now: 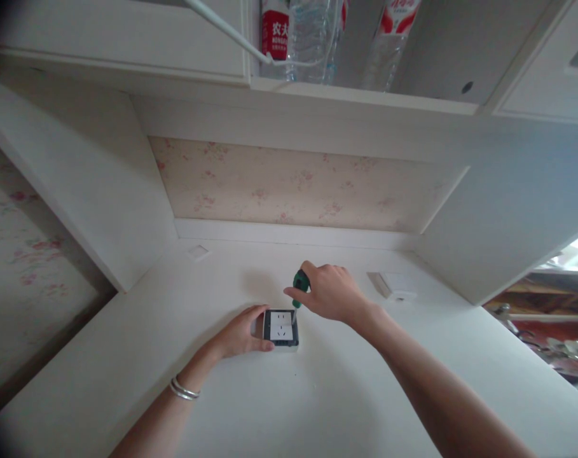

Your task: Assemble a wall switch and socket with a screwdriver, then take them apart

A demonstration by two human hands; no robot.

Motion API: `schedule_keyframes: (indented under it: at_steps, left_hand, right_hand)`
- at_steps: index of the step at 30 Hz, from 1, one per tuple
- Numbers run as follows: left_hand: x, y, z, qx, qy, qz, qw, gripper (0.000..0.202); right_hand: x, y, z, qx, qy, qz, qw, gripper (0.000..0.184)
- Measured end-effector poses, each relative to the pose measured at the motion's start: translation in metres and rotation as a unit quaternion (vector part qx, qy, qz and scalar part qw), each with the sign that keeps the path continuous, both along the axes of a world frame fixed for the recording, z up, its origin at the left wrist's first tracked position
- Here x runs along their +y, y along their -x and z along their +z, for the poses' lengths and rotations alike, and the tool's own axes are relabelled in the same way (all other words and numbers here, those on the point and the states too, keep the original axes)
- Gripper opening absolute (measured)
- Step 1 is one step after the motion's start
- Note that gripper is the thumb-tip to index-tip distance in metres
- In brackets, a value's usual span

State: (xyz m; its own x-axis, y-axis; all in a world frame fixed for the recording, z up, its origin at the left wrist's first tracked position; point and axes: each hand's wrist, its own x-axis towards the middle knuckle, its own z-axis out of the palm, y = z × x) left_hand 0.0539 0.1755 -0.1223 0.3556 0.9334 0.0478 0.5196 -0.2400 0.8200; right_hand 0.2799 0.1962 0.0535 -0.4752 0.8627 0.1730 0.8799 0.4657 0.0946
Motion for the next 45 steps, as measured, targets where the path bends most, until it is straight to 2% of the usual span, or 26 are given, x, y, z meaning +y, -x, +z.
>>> schedule_keyframes:
  at_steps: [5, 8, 14, 19, 27, 37, 45]
  left_hand:
    - [-0.001, 0.0, 0.003, 0.006, -0.001, 0.002, 1.0, 0.095]
    - [-0.001, 0.0, 0.003, 0.005, -0.001, 0.0, 1.0, 0.096]
    - [0.001, -0.001, 0.0, 0.002, -0.011, -0.001, 1.0, 0.093]
    - [0.002, -0.001, -0.003, 0.008, -0.011, 0.008, 1.0, 0.095]
    - [0.0, -0.001, 0.0, 0.01, -0.016, -0.001, 1.0, 0.093]
    - [0.0, -0.002, -0.001, 0.0, -0.019, 0.0, 1.0, 0.093]
    - [-0.001, -0.001, 0.003, 0.008, -0.016, 0.002, 1.0, 0.093]
  right_hand:
    - [0.0, -0.003, -0.006, -0.008, -0.041, -0.058, 0.997, 0.059]
    - [-0.001, -0.005, -0.007, 0.004, -0.029, -0.067, 0.997, 0.058]
    - [-0.006, -0.006, 0.0, 0.093, 0.057, 0.044, 0.993, 0.037]
    - [-0.006, -0.007, 0.005, 0.097, 0.085, 0.09, 0.988, 0.026]
    - [-0.006, -0.007, 0.005, 0.033, 0.019, 0.019, 0.999, 0.038]
    - [-0.009, -0.001, -0.012, 0.036, -0.045, -0.039, 0.998, 0.051]
    - [-0.011, 0.006, -0.015, 0.028, -0.072, -0.12, 0.99, 0.059]
